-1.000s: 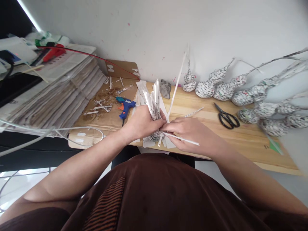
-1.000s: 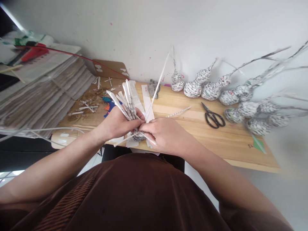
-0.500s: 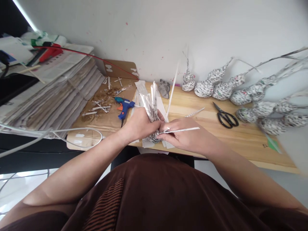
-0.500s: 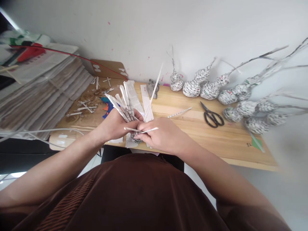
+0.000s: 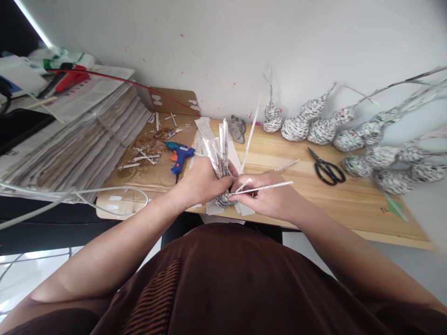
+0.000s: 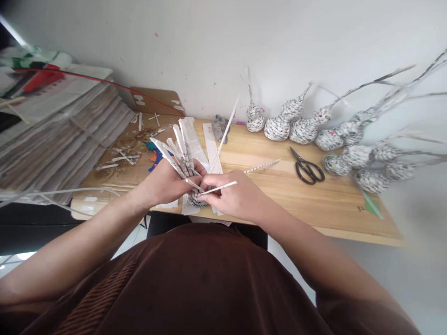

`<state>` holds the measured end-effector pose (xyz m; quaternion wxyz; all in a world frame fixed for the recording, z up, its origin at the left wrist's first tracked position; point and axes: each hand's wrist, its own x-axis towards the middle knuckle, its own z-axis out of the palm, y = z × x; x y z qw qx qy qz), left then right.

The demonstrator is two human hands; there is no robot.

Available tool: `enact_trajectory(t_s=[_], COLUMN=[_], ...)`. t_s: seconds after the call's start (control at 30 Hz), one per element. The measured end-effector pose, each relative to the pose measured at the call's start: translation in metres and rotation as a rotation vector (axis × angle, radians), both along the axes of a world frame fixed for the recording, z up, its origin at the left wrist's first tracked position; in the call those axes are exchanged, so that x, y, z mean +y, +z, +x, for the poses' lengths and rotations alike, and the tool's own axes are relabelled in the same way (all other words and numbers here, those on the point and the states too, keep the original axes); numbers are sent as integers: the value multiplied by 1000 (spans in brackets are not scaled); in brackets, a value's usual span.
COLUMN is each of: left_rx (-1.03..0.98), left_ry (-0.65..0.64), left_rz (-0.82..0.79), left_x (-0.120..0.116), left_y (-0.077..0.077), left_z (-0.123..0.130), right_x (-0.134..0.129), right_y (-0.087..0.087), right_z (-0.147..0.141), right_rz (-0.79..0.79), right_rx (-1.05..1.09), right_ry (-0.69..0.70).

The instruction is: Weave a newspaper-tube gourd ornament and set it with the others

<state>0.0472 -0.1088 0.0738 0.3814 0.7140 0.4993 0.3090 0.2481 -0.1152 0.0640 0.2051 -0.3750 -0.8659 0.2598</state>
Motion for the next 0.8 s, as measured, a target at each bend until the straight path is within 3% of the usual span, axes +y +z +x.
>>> enact_trajectory(t_s=[0.17,0.3,0.37,0.53,0.7,0.8], left_rx=[-9,-20,7,-4,-55,-72], left_ry=[-4,-3,27,59,68,40], left_rz=[38,40,39,85,78,69], left_x=[-1,-1,-2,-3,-3,-5], left_y=[-3,-7,-8,-9,-11,-11], left_z=[1,1,0,-5,-6,-6], right_x=[4,-1,-6,-22,-34,-34], right_y=[11,13,7,-23,-44,-50], right_z=[-3,-10,-9,7,10,1], right_rz=[130,194,209,190,-69,-234], right_rx=[-149,-342,-340,80,448,549], right_ry=[186,153,123,19,-344,-411])
